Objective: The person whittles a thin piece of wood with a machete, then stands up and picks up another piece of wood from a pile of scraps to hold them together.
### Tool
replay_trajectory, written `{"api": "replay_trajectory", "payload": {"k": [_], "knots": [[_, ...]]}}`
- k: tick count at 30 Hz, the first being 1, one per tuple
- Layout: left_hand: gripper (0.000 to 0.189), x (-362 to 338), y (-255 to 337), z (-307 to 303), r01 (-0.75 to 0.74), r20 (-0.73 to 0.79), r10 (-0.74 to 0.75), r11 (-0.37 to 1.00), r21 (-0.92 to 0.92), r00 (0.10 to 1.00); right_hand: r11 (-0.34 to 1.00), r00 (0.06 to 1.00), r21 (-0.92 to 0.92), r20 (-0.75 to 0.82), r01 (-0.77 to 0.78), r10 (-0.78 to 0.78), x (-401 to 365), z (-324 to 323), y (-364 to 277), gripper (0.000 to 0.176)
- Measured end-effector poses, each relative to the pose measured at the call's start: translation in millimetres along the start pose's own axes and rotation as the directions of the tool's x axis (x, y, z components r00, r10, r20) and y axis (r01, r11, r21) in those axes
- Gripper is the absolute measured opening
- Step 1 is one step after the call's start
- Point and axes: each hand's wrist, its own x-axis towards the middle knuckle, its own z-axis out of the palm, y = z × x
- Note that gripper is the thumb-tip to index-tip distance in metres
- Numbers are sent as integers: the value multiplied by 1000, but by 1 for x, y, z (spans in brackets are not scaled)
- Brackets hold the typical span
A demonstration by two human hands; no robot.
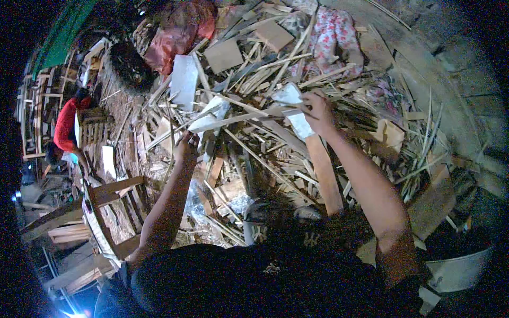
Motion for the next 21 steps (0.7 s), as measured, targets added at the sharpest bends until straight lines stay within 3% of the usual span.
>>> {"api": "replay_trajectory", "payload": {"k": [2, 5, 7, 9, 13, 15, 19, 21], "knots": [[20, -2, 10, 1, -19, -59, 21, 999, 40, 998, 993, 992, 57, -77, -99, 103, 9, 10, -11, 27], [25, 14, 5, -6, -43, -85, 53, 993, 110, 995, 996, 993, 7, -83, -84, 84, 14, 20, -8, 26], [32, 15, 6, -8, -2, 34, -8, 961, 278, 999, 990, 990, 18, -10, -143, 144, 10, 22, -5, 25], [36, 9, 2, -4, 1, 47, -17, 950, 314, 999, 996, 996, 42, -24, -85, 86, 8, 25, -2, 24], [37, 4, -4, 7, -97, 10, 99, 937, 335, 995, 997, 997, -19, -16, -70, 70, -1, 9, -5, 24], [33, -2, -5, 14, -164, -25, 185, 918, 361, 982, 999, 987, -53, -159, 11, -19, -6, 1, -11, 20], [33, 4, -7, 13, -244, -63, 300, 866, 436, 952, 995, 987, -104, -160, 1, -18, -38, 1, -31, 16], [38, 5, -11, 9, -451, 69, 667, 422, 786, 742, 999, 999, 28, 37, -40, 39, -59, 12, -35, 11]]}}
